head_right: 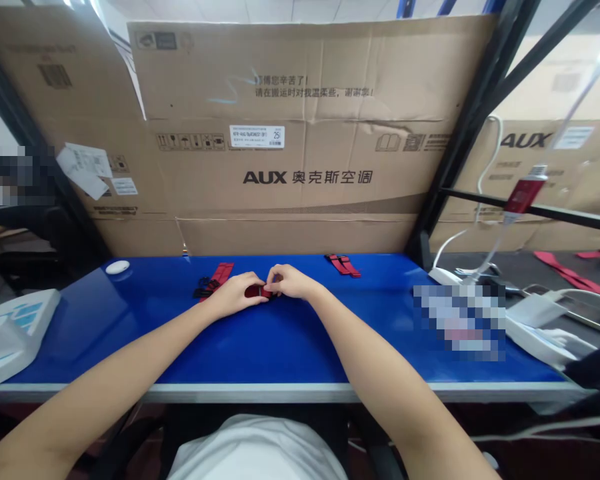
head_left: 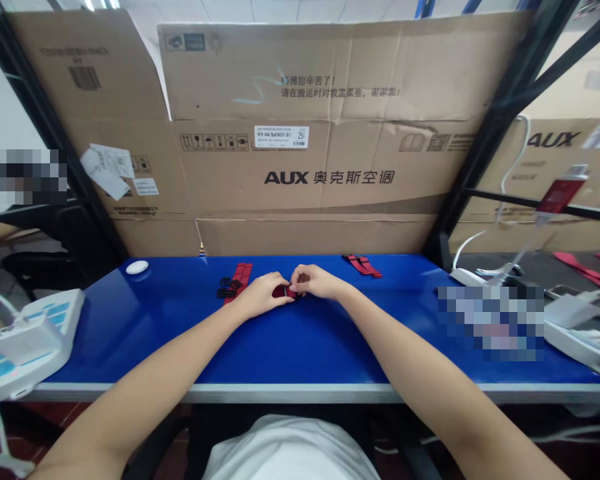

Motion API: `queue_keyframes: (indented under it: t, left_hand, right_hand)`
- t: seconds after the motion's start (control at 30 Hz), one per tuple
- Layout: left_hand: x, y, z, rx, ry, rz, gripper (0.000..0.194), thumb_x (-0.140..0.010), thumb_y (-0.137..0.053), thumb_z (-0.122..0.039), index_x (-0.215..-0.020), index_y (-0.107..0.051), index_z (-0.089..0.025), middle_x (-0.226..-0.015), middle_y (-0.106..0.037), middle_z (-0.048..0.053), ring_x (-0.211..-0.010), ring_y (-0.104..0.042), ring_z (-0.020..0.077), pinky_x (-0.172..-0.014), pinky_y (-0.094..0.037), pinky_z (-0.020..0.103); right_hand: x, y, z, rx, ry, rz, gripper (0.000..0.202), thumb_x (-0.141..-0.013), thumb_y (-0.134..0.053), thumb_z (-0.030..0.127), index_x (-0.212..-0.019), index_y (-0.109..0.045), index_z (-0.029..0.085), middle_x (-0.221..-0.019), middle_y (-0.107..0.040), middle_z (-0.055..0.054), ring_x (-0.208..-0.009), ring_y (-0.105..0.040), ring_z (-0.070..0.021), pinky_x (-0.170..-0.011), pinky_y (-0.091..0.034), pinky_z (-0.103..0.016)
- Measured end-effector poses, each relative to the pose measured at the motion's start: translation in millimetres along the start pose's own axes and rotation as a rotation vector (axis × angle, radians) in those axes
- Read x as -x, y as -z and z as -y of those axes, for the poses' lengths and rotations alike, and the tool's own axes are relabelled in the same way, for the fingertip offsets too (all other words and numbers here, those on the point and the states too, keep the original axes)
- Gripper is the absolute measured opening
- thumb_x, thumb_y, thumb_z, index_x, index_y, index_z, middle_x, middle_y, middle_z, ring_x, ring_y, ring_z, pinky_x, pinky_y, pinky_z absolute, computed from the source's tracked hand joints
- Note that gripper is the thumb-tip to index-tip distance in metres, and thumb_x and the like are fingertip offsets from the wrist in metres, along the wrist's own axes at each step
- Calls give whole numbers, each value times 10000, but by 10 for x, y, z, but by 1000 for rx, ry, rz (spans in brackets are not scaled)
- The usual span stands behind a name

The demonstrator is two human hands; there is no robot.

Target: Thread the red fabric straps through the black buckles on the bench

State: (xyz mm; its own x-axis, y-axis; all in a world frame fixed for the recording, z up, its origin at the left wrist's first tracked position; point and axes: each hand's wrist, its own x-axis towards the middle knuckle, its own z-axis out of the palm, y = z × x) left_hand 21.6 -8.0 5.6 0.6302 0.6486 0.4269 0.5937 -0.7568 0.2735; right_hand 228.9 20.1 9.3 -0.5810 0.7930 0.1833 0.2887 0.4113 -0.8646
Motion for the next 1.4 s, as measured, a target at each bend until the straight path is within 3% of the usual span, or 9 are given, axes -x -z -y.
queue_keyframes:
  t: [0.17,0.27,0.43,0.67,0.87,1.03,1.13,1.27,1.4]
  left_hand:
    - [18,52,-96,-68,-47,-110,298,-841,-628,-428,-1047,-647,-214,-1002,-660,67,-954,-614,222,-875,-467,353]
    - [16,54,-122,-217,-40,-97,284,-839,-624,-432,-1009,-652,-206,-988,-669,78,-951,-608,244,-865,-456,378]
    - [12,73,-114,-247,-54,-84,273,-850,-608,-428,-1001,-637,-202,-987,-665,71,-944,-602,239,-855,-454,370]
    - [22,123,-68,-31,22,-69,316,-834,-634,-437,-1054,-615,-211,-1070,-653,74,-1036,-591,251,-926,-451,378]
    - [6,56,-234,116,60,-50,308,-938,-434,-438,-1061,-557,-183,-1032,-620,87,-959,-578,231,-893,-440,372]
    - [31,15,-176,315,207,192,371,-943,-361,-485,-775,-514,-192,-735,-570,8,-669,-511,153,-647,-412,283]
    - [14,11,-93,442,333,160,445,-914,-353,-576,-720,-458,-190,-671,-492,-14,-606,-439,124,-580,-365,257]
    - [-18,-25,-76,477,430,45,537,-909,-247,-653,-747,-467,-191,-643,-460,-20,-584,-445,130,-581,-376,266]
    - [21,-116,-83,181,368,-148,396,-918,-377,-568,-905,-503,-193,-820,-567,29,-771,-554,194,-729,-435,324]
  right_hand:
    - [64,98,157,-16,120,-82,140,-720,-665,299,-676,-635,170,-971,-594,-44,-881,-576,-173,-768,-447,-296]
    - [57,54,217,175,169,-78,135,-720,-678,252,-626,-625,171,-1029,-585,-56,-1042,-532,-203,-932,-390,-345]
    - [42,3,236,283,156,-135,119,-743,-650,228,-637,-634,175,-1061,-534,-64,-1127,-457,-219,-1002,-334,-393]
    - [92,99,284,-243,178,-169,175,-733,-669,334,-665,-621,179,-771,-566,4,-676,-511,-122,-704,-425,-287]
    - [102,20,385,-486,172,-114,221,-705,-763,352,-752,-638,175,-668,-641,-10,-669,-618,-159,-702,-486,-310]
    - [204,368,461,-871,309,-445,291,-633,-832,329,-723,-576,223,-641,-608,48,-551,-559,-90,-548,-475,-212]
    - [205,450,409,-891,227,-456,288,-626,-833,297,-687,-569,199,-555,-570,55,-483,-523,-71,-491,-449,-191]
    - [45,121,243,-679,-14,-346,280,-609,-833,285,-669,-592,157,-524,-605,8,-468,-571,-112,-461,-468,-225]
    - [-136,-281,71,-624,-121,-355,214,-670,-777,215,-669,-570,159,-532,-631,-15,-513,-638,-161,-558,-553,-294]
